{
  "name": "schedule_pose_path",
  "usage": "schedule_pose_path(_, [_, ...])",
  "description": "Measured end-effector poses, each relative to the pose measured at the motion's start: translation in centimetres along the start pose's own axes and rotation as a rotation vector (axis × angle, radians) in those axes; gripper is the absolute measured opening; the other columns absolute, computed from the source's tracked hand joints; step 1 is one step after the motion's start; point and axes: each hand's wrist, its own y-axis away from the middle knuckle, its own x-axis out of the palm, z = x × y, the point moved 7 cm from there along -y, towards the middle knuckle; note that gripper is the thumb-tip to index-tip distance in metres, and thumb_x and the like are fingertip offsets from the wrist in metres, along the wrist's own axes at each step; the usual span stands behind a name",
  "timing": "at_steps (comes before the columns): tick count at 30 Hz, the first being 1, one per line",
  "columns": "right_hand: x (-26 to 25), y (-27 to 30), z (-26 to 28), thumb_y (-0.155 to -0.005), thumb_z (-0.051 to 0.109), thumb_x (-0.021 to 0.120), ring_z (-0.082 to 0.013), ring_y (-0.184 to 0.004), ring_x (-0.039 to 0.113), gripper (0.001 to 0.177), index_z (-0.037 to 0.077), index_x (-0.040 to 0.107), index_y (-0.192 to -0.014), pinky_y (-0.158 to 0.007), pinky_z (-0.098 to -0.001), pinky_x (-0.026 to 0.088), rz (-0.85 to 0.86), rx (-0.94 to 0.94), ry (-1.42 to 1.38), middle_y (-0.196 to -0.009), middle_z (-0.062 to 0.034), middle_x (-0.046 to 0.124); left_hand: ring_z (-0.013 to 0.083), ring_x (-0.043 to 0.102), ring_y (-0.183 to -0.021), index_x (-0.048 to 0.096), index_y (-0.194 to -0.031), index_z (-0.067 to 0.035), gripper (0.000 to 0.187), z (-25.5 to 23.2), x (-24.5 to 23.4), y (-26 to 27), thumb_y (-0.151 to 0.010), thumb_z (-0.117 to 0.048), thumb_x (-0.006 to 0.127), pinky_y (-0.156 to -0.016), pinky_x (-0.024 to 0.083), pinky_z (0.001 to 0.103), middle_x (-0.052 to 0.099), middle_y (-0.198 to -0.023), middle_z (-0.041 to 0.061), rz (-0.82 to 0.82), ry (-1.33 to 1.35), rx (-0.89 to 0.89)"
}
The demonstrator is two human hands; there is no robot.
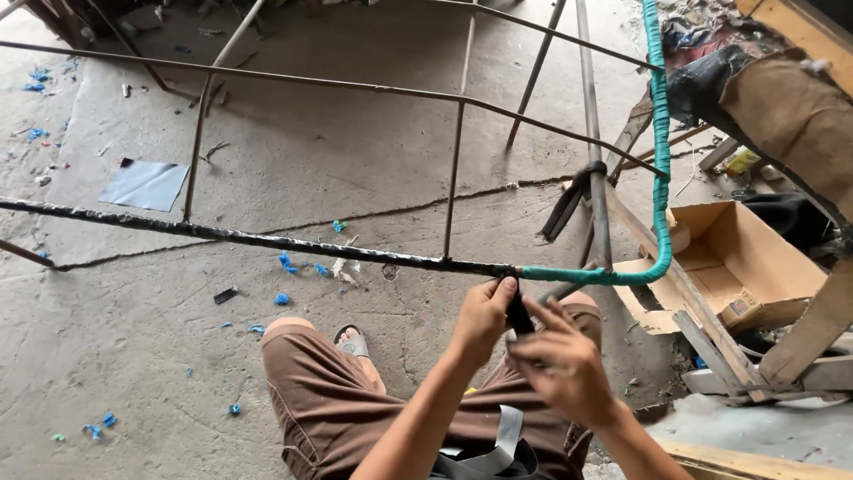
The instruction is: Wrapping a metal furniture frame with protective tape and cutting fabric to size with scissors.
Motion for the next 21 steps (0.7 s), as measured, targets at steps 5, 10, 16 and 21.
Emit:
schedule_pose_path(5, [-3.1, -2.7, -2.1, -0.095, 0.026, 0.067, -0.0267, -0.116, 0.071, 0.037, 0.005, 0.069, -0.125, -0.106, -0.0429, 0.055, 0.074, 0.122, 0.023, -0.123, -0.0149, 0.075, 0.0115, 0.047, -0.051, 0.053, -0.08, -0.01, 0.041, -5.1, 2.5, 6.0, -0.115, -0.031, 0.047, -0.046, 0.043, 0.029, 0.053, -0.065, 0.003, -0.018, 0.063, 0.047])
schedule_pose_path(10, [1.5, -8.8, -7.6, -0.089, 0.081, 0.014, -0.0247, -0.142, 0.053, 0.101, 0.009, 0.058, -0.144, -0.116, -0.0459, 0.047, 0.668, 0.646, 0.223, -0.15, -0.0108, 0.06, 0.0073, 0.037, -0.045, 0.046, -0.082, -0.015, 0.04, -3.6, 2.7, 8.0, -0.115, -0.038, 0.046, -0.038, 0.028, 0.025, 0.044, -0.061, -0.003, 0.014, 0.173, -0.027])
schedule_pose_path(16, [4.2, -9.1, -10.2, -0.097, 0.068, 0.06, -0.0136, -0.054, 0.046, 0.064, 0.014, 0.052, -0.063, -0.054, -0.0335, 0.032, 0.974, 0.841, 0.108, -0.058, 0.0022, 0.051, 0.0082, 0.035, -0.042, 0.042, -0.071, -0.017, 0.049, 3.1, 0.2, 7.8, -0.113, -0.039, 0.053, -0.037, 0.026, 0.027, 0.038, -0.054, -0.003, -0.021, 0.261, 0.01])
schedule_pose_path(21, [3.4, -9.0, -9.5, -0.094, 0.073, 0.049, -0.0339, -0.114, 0.073, 0.058, 0.027, 0.084, -0.1, -0.103, -0.0478, 0.055, 0.98, 0.867, 0.29, -0.1, -0.0058, 0.083, 0.0332, 0.047, -0.05, 0.043, -0.067, -0.013, 0.044, 5.9, -5.5, -3.7, -0.107, -0.027, 0.055, -0.05, 0.041, 0.037, 0.038, -0.054, 0.009, -0.069, -0.981, 0.862])
